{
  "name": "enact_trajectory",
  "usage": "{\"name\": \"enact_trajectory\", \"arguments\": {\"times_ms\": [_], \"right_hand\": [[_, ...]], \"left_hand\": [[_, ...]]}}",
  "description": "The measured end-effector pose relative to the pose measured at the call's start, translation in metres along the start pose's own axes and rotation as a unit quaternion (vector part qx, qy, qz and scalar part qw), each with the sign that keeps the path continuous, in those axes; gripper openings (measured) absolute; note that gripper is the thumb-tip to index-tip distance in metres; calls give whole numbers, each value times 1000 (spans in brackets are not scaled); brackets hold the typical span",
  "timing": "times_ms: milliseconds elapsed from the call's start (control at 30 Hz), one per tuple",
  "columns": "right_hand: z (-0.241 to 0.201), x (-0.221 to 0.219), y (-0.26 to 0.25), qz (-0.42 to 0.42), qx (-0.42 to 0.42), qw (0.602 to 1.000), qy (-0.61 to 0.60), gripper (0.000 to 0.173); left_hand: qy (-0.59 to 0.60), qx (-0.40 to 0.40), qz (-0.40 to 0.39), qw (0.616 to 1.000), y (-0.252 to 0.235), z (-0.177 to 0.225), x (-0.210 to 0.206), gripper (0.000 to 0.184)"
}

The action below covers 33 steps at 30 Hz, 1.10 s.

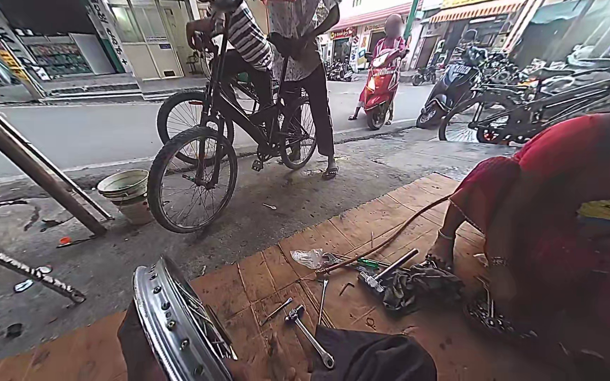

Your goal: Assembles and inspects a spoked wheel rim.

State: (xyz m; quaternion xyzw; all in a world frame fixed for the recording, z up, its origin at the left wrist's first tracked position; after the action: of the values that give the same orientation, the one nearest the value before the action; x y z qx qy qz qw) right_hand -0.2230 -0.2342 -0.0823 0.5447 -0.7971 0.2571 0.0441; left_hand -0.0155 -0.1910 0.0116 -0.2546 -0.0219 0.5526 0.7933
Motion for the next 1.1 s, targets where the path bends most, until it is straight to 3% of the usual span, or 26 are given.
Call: {"name": "enact_trajectory", "arguments": {"times_ms": [33, 100, 167, 200, 300, 333, 400, 467, 533, 600, 667, 733, 800, 867, 967, 1100], "right_hand": [[0, -1, 0, 0, -6, 1000, 2, 88], [-1, -2, 1, 14, -8, 1000, 5, 87], [-4, 0, 2, 29, -7, 999, 21, 86], [-4, 0, 1, 40, 10, 999, 29, 85], [0, -17, 3, 46, 85, 995, -10, 90], [-2, -21, 1, 20, 102, 994, -31, 92], [-5, -24, -2, -62, 127, 988, -58, 94], [-6, -25, -2, -146, 135, 979, -43, 95], [0, -28, 2, -203, 140, 969, -9, 94], [21, -32, 10, -194, 131, 972, -14, 90], [55, -37, 19, -123, 89, 986, -75, 92], [92, -40, 22, -72, -22, 992, -104, 76], [133, -47, 21, -129, -171, 974, -71, 64], [169, -56, 22, -226, -262, 936, -64, 57], [182, -69, 27, -286, -280, 915, -59, 57], [186, -75, 20, -277, -299, 905, -124, 68]], "left_hand": [[27, -87, -35, 995, 0, -9, 2, 16], [-28, 6, -33, 999, 7, 12, -3, 12], [-67, -26, -66, 995, 11, -9, 12, 19], [-86, -30, -100, 991, 13, -16, 25, 33], [-175, 53, -62, 981, 23, 0, 45, 41], [-193, 58, -68, 977, 30, 7, 51, 43], [-89, 88, -85, 989, 44, 21, 56, 46], [-38, 64, -129, 989, 57, 33, 70, 53], [-116, 22, -191, 975, 69, 46, 87, 70], [-224, 15, -207, 952, 83, 50, 96, 98], [-281, 13, -173, 944, 96, 46, 90, 117], [-297, 5, -148, 943, 102, 43, 87, 117], [-317, 18, -137, 938, 100, 44, 88, 117], [-301, 34, -135, 943, 90, 43, 87, 120], [-288, 50, -143, 946, 70, 42, 82, 123], [-308, 58, -153, 937, 48, 44, 73, 109]]}}
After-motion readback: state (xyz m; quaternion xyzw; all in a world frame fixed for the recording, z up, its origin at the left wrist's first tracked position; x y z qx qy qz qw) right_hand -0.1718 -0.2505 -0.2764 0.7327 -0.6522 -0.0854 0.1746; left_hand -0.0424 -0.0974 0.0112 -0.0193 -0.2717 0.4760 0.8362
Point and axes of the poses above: each hand's wrist, its own y-axis away from the middle knuckle, its own x-axis out of the back of the hand, z = x × y, the point moved 1 cm from there along -y, towards the middle knuckle, and after that the axes turned 8 degrees about -z, right-handed, at the moved point
